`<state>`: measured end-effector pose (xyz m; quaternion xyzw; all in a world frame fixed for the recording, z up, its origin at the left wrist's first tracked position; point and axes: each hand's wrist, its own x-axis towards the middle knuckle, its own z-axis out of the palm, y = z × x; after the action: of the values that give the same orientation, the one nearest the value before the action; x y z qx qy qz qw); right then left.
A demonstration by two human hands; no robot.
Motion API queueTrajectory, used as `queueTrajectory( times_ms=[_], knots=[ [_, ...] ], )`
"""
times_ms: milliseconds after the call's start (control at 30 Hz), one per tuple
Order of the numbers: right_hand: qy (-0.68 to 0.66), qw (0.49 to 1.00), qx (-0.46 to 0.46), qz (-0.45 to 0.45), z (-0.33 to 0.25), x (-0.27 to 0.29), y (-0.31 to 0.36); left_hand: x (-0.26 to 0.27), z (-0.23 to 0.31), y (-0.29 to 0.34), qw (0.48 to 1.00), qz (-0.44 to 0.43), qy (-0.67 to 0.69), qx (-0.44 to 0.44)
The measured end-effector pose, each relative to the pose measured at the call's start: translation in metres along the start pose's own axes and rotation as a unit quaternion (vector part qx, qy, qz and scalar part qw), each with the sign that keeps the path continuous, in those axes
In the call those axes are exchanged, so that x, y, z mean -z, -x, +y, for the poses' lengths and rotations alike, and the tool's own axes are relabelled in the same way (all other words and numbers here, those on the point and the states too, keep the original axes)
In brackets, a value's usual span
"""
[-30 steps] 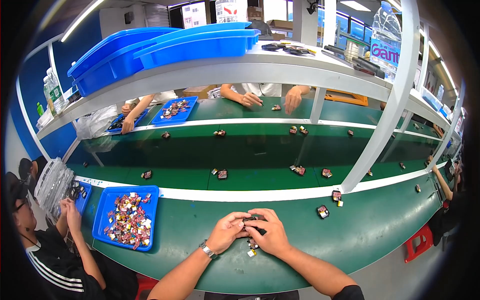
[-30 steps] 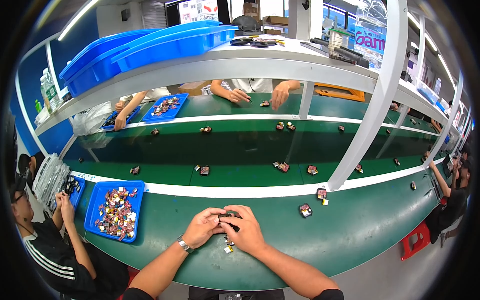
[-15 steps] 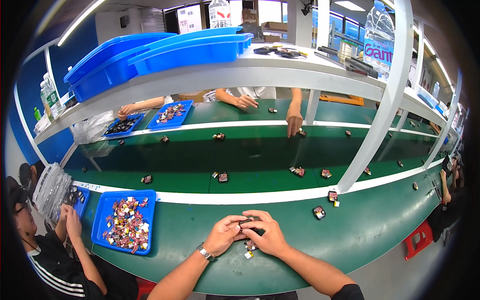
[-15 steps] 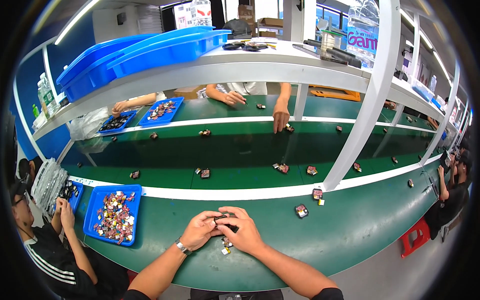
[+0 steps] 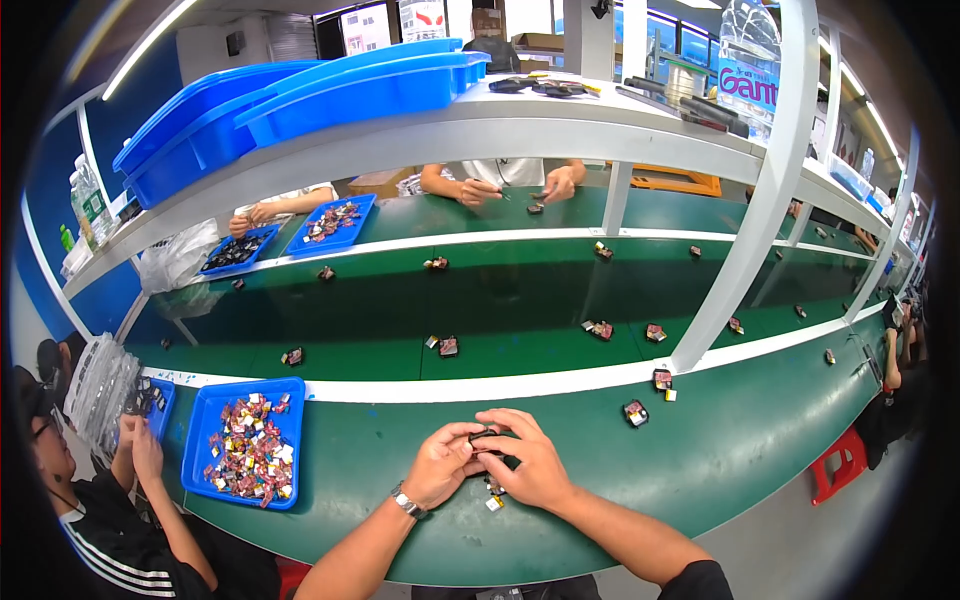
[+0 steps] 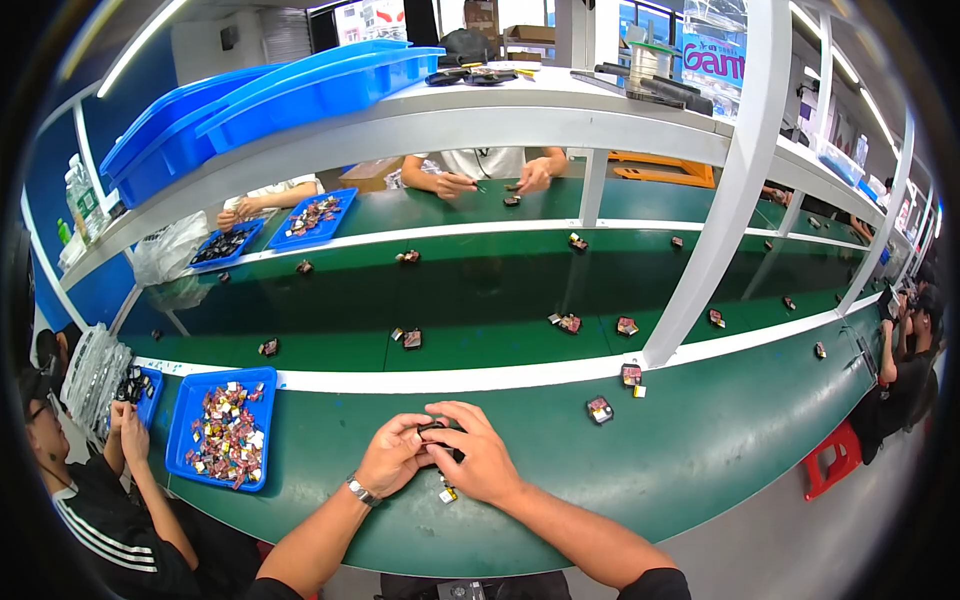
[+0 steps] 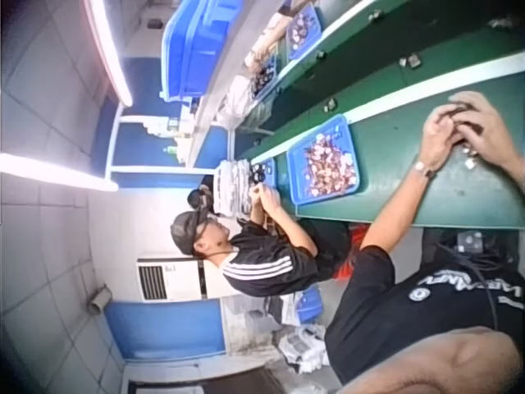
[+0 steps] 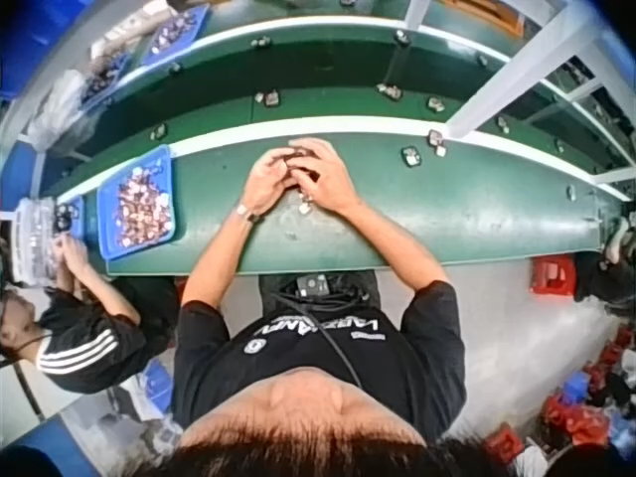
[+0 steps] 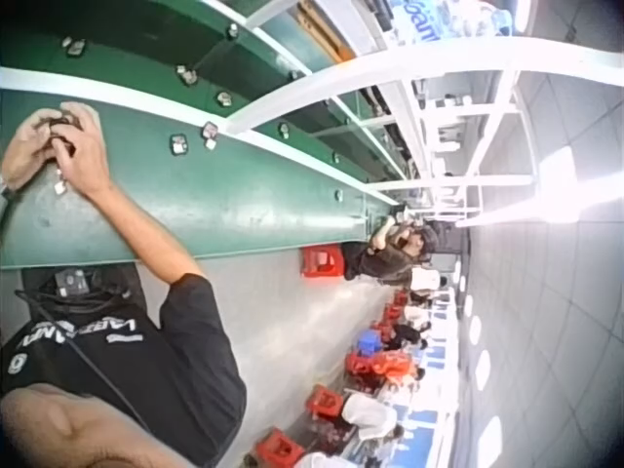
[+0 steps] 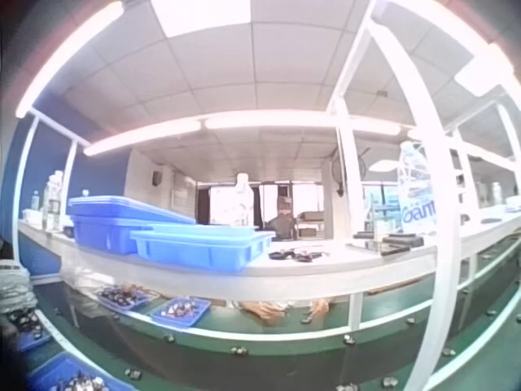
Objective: Assembling small electronic or plastic components on a factory conveyor belt.
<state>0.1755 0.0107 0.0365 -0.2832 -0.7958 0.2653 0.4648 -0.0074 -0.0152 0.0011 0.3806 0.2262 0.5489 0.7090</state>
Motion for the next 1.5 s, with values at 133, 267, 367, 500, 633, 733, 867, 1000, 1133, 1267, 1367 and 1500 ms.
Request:
queueTrajectory(
  times_ms=[133,267,367,500,633,733,867,1000,1133,1267,1367,1500],
  knots=[
    [0.025,1.0,-0.004,0.0,0.001,-0.001,-0.001,-0.001,-0.001,-0.001,0.999,0.042,-0.009,0.015],
    [0.051,0.997,0.031,0.049,0.0,0.0,-0.004,-0.005,-0.001,-0.001,0.998,0.051,-0.005,0.029],
    [0.09,0.993,0.065,0.05,0.002,-0.003,-0.004,-0.006,-0.002,0.001,0.998,0.056,-0.014,0.031],
    [0.104,0.99,0.058,0.077,0.002,-0.007,-0.004,-0.007,-0.002,0.001,0.997,0.072,-0.013,0.035],
    [0.138,0.988,0.033,0.067,0.006,-0.008,-0.002,-0.009,-0.004,-0.001,0.997,0.069,-0.01,0.034],
    [0.163,0.983,0.067,0.046,0.003,-0.007,-0.004,-0.006,-0.005,-0.001,0.995,0.084,-0.022,0.043],
    [0.207,0.972,0.109,0.03,0.007,-0.006,-0.003,-0.009,-0.004,-0.002,0.994,0.099,-0.018,0.037],
    [0.243,0.964,0.106,0.022,0.008,-0.008,-0.001,-0.009,-0.006,-0.004,0.994,0.105,-0.022,0.026],
    [0.219,0.971,0.087,0.033,0.0,-0.012,-0.004,-0.009,-0.004,-0.003,0.992,0.118,-0.031,0.018],
    [0.207,0.974,0.091,0.03,0.013,-0.014,-0.014,-0.011,-0.001,-0.004,0.993,0.11,-0.026,0.009],
    [0.233,0.971,0.035,0.046,0.05,-0.003,-0.048,-0.014,0.008,-0.005,0.993,0.11,-0.018,-0.028],
    [0.302,0.945,-0.058,0.114,0.139,0.043,-0.086,-0.006,0.013,-0.008,0.99,0.117,-0.067,-0.046]
  ],
)
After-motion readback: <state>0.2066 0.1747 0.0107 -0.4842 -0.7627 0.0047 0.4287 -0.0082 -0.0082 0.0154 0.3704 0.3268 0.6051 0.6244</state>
